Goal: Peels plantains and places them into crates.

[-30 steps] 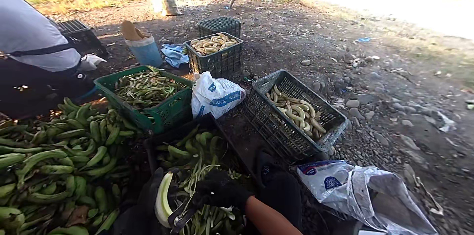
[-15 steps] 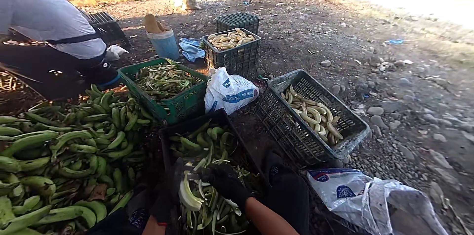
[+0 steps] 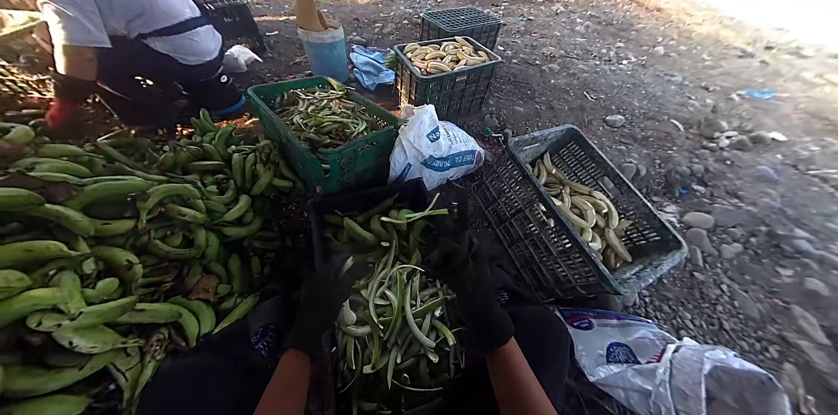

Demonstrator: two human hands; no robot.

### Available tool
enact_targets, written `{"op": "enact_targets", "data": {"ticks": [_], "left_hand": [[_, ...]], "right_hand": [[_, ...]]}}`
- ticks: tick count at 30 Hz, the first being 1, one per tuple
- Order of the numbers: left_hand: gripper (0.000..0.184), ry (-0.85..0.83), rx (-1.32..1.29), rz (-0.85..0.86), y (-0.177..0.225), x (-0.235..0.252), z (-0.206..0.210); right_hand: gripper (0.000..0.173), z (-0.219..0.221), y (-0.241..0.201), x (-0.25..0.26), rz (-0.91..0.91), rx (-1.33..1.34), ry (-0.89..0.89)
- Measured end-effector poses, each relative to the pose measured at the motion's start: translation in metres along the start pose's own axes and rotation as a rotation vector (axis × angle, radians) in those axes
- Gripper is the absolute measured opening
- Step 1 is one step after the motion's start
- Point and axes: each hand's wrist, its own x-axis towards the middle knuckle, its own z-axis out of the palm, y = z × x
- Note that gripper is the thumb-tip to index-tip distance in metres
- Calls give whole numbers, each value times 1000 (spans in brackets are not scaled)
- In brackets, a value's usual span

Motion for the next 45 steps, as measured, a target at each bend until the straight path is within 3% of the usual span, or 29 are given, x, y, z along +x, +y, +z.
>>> {"op": "enact_targets", "data": {"ticks": [2,3,5,7,10,13,15,17,18,19,21,24,26,27,29,32,34,35,37,40,45], "left_hand": [[56,13,23,-20,1,0,0],[55,18,22,-30,1,0,-1],[54,19,6,-65,2,-3,-4],[53,59,-18,-64,0,-2,-13],[52,97,-44,-41,-1,-2,-11],[53,52,15,-33,-4,-1,-8],[54,36,40,-32,-2,0,-4],[54,6,42,-45,1,0,-2],[55,-38,64,-73,1,0,-3],[56,-113,118,-121,2,1,-5],[57,-312,298,-213,1,3,-9],[54,-584,527,-262,5,5,-9],[54,-698,582,-237,15,12,-3],[53,-724,561,-191,23,19,2],[49,-619,376,-59,49,40,17],[43,-389,-201,151,128,75,51],[49,-428,-604,219,188,92,69],[51,-472,-670,244,208,98,73],[53,-479,-437,348,221,109,79],[54,-408,142,413,180,130,101],[69,-637,731,-137,62,154,181]], "right_hand": [[60,6,14,-8,-52,-188,79],[54,3,28,-17,64,-394,16],[55,-11,49,-31,590,-728,-377],[66,-12,64,-45,880,-655,-526],[66,-19,37,-47,830,-396,-413],[52,-15,-8,-34,512,-167,-264],[65,-23,-20,-24,260,-45,-223],[56,-28,-15,-14,190,-143,-102],[48,-35,-11,-11,267,-383,-109],[48,-43,-12,-8,439,-724,-241],[61,-51,-3,-6,768,-1150,-572],[69,-68,28,-28,889,-1169,-696],[67,-69,25,-35,927,-1194,-722],[67,-68,24,-38,938,-1209,-743],[69,-68,27,-40,936,-1216,-779],[70,-72,32,-38,929,-1183,-825],[69,-75,31,-37,908,-1149,-811],[68,-78,31,-37,876,-1118,-782],[65,-85,25,-35,815,-1028,-669],[61,-94,8,-29,756,-877,-396],[52,-101,-2,-16,637,-560,20]]}}
